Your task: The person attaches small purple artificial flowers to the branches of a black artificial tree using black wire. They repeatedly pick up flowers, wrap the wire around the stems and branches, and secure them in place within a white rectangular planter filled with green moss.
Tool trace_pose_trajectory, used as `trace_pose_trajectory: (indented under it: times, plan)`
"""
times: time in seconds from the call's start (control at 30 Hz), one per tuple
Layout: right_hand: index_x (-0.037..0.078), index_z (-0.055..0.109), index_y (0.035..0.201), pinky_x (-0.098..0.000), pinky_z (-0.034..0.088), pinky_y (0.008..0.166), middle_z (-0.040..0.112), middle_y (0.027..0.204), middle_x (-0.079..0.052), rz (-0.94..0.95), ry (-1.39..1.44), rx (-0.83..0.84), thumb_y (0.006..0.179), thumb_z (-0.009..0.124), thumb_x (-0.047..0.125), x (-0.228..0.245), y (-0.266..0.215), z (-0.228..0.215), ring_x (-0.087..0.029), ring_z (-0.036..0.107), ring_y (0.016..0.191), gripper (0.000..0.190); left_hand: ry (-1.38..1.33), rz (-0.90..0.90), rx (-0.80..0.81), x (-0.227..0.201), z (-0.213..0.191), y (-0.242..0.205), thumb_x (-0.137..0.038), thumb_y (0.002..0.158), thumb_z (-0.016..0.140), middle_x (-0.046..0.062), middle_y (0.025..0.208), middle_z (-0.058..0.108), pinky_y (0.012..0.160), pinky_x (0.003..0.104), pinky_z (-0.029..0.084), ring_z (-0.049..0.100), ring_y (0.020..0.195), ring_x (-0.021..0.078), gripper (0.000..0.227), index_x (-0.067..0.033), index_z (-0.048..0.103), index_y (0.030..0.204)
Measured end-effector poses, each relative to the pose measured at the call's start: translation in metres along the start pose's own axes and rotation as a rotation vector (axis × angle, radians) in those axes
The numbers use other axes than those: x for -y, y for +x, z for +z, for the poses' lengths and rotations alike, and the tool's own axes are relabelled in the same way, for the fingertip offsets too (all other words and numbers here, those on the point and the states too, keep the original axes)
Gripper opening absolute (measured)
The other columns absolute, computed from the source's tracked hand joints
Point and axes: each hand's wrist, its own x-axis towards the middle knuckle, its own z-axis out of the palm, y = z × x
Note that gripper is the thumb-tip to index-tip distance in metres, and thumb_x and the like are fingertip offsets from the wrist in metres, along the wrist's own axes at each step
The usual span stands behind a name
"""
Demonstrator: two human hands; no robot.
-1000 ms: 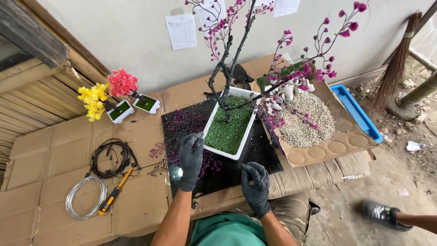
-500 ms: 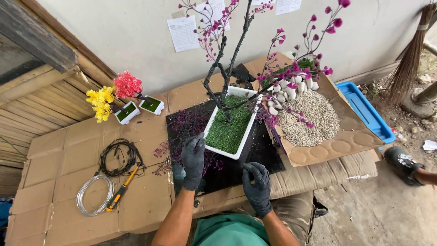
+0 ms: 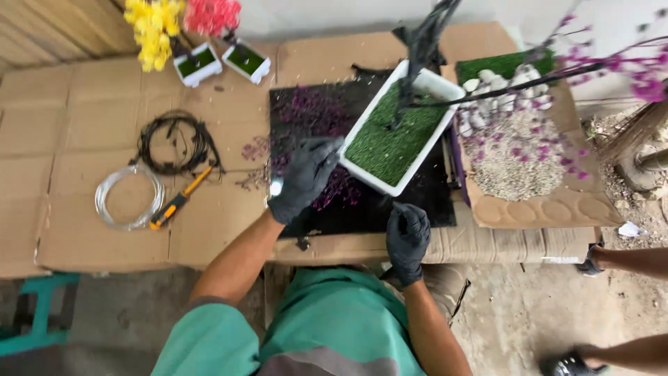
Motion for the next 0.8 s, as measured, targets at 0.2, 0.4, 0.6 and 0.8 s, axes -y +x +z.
trace_pose_trajectory:
  times: [0.2, 0.4, 0.6, 0.8]
  plan:
    - [0.02, 0.079, 0.102, -0.037, 0.054, 0.068, 0.069, 0.089, 0.001, -0.097, -0.109, 0.072, 0.087, 0.081, 0.006, 0.004, -0.005, 0.015, -0.024, 0.067, 0.074, 0.021, 0.33, -0.347, 0.123, 0.001, -0.047, -0.046, -0.028, 0.097, 0.077, 0.003, 0.107, 0.076, 0.093, 0.042, 0.057, 0.071, 0.099, 0.0276, 0.028, -0.0224, 0.076, 0.124]
    - [0.014, 0.079, 0.106, -0.0436, 0.053, 0.053, 0.067, 0.078, -0.008, -0.294, -0.233, 0.133, 0.087, 0.08, 0.007, 0.049, 0.016, 0.05, -0.034, 0.065, 0.065, 0.02, 0.498, -0.415, 0.167, -0.019, -0.037, -0.109, -0.036, 0.087, 0.085, 0.001, 0.101, 0.073, 0.085, 0.044, 0.059, 0.07, 0.094, 0.0279, 0.03, -0.0293, 0.08, 0.116]
    - [0.036, 0.077, 0.113, -0.0416, 0.053, 0.046, 0.061, 0.06, 0.001, -0.486, -0.632, 0.192, 0.092, 0.069, 0.022, 0.065, 0.048, 0.079, -0.027, 0.065, 0.052, 0.026, 0.743, -0.286, 0.177, 0.005, -0.012, -0.135, -0.034, 0.081, 0.084, 0.0, 0.099, 0.059, 0.066, 0.038, 0.052, 0.06, 0.089, 0.0259, 0.04, -0.0291, 0.073, 0.119]
    - [0.033, 0.077, 0.101, -0.0444, 0.054, 0.047, 0.065, 0.065, 0.0, -0.364, -0.631, 0.304, 0.096, 0.065, 0.032, 0.022, 0.029, 0.107, -0.032, 0.069, 0.06, 0.013, 0.716, -0.308, 0.144, 0.013, -0.015, -0.14, -0.035, 0.087, 0.079, -0.002, 0.1, 0.059, 0.069, 0.036, 0.051, 0.059, 0.092, 0.0243, 0.027, -0.0288, 0.074, 0.112]
